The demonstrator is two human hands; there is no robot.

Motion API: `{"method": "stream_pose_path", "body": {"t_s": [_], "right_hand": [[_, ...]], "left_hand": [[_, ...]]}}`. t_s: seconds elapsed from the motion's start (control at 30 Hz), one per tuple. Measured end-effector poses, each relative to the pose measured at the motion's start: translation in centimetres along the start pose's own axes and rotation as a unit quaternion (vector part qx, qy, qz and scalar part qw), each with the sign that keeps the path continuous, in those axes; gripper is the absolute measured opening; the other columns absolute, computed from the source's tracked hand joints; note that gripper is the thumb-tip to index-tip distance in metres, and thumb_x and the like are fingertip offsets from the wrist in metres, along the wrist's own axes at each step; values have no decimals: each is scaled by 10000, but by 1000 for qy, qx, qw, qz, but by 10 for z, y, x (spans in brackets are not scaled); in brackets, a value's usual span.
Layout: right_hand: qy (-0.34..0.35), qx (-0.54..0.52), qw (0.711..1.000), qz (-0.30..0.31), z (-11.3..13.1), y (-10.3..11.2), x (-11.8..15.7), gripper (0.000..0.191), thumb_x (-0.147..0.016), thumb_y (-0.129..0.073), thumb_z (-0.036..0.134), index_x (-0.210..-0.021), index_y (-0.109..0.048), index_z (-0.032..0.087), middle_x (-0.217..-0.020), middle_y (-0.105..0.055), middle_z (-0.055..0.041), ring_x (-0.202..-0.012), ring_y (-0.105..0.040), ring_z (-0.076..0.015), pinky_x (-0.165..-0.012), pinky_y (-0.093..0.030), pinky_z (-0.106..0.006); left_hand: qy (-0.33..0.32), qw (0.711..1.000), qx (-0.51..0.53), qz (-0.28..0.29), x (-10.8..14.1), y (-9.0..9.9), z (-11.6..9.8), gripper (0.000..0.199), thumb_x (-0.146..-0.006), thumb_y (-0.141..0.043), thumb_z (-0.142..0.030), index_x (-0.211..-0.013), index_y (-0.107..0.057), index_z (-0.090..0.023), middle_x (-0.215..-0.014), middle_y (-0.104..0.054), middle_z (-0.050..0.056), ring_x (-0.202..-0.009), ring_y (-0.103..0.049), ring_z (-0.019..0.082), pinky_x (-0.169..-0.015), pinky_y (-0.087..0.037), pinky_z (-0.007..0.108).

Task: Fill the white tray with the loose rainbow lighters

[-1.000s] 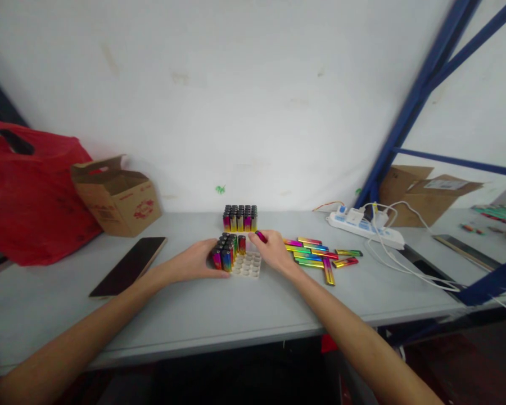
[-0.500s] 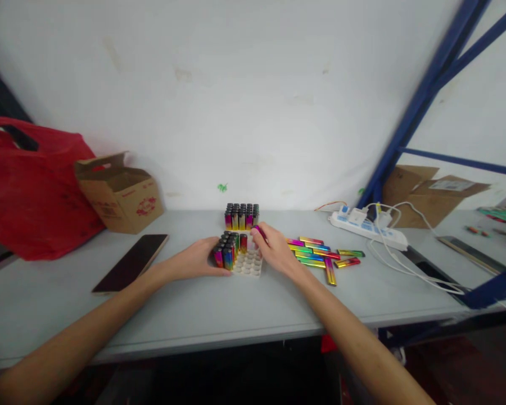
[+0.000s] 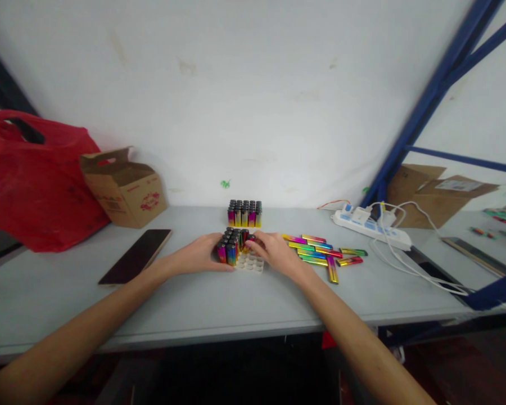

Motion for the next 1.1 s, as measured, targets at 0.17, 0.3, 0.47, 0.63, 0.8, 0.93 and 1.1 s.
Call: {"method": "stream_pose_path", "body": {"t_s": [0.17, 0.3, 0.47, 0.63, 0.8, 0.93, 1.1], "right_hand": [[19, 107, 994, 4, 6, -7, -5, 341, -1049, -480, 469, -909, -626, 194, -820, -683, -69, -707, -601, -178, -649, -363, -272], [15, 53, 998, 12, 2, 8, -6, 425, -1054, -459, 478, -805, -633, 182, -752, -660, -37, -662, -562, -148, -646, -363, -263], [-19, 33, 997, 68, -25, 33, 28, 328, -1025, -525, 451, -948, -699, 183, -821, -694, -32, -689, -600, -154, -684, -428, -269], [-50, 126, 990, 48, -35, 41, 77, 195, -956, -642, 387, -983, -677, 198, -1044, -683, -98, -978, -634, -242, -892, -482, -366], [-59, 56, 997, 12, -33, 47, 84, 190, -966, -610, 372, -1049, -660, 208, -1083, -675, -96, -999, -634, -239, -907, -493, -384], [-111, -164, 980, -16, -50, 54, 68, 320, -928, -648, 468, -1089, -677, 193, -1028, -708, -72, -898, -642, -208, -798, -502, -336], [-180, -382, 898, -121, -64, 60, 44, 431, -855, -704, 569, -1064, -660, 195, -968, -678, -58, -821, -625, -178, -721, -502, -298]], "left_hand": [[2, 1000, -14, -1, 0, -1, 2, 710, -702, -772, -672, -1191, -655, -172, -1180, -729, 99, -1068, -686, 321, -957, -517, 385], [9, 1000, -9, 5, 0, -1, 2, 704, -703, -763, -681, -1192, -656, -186, -1189, -726, 96, -1082, -679, 320, -966, -513, 391], [19, 1000, -18, 15, -1, -2, 3, 723, -703, -752, -703, -1186, -650, -174, -1190, -721, 110, -1072, -678, 319, -950, -521, 394], [14, 999, -30, 9, -1, -2, 5, 693, -711, -733, -723, -1141, -657, -185, -1148, -727, 99, -1037, -688, 322, -915, -531, 392], [17, 999, -28, 13, -2, -4, 9, 697, -706, -725, -739, -1144, -652, -202, -1150, -722, 103, -1037, -681, 321, -929, -533, 408], [15, 1000, -23, 7, -2, -3, 8, 702, -698, -736, -728, -1156, -654, -202, -1155, -726, 98, -1038, -680, 320, -936, -529, 408], [25, 1000, -12, 11, -1, -3, 8, 730, -689, -758, -707, -1189, -647, -187, -1180, -722, 111, -1058, -678, 329, -945, -534, 415]]}}
Point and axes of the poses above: each hand's wrist, its own x-axis away from the middle knuckle, its own y-axis out of the back of the hand, z = x × y, the point moved 9 cm from there along -x, towards the middle knuckle
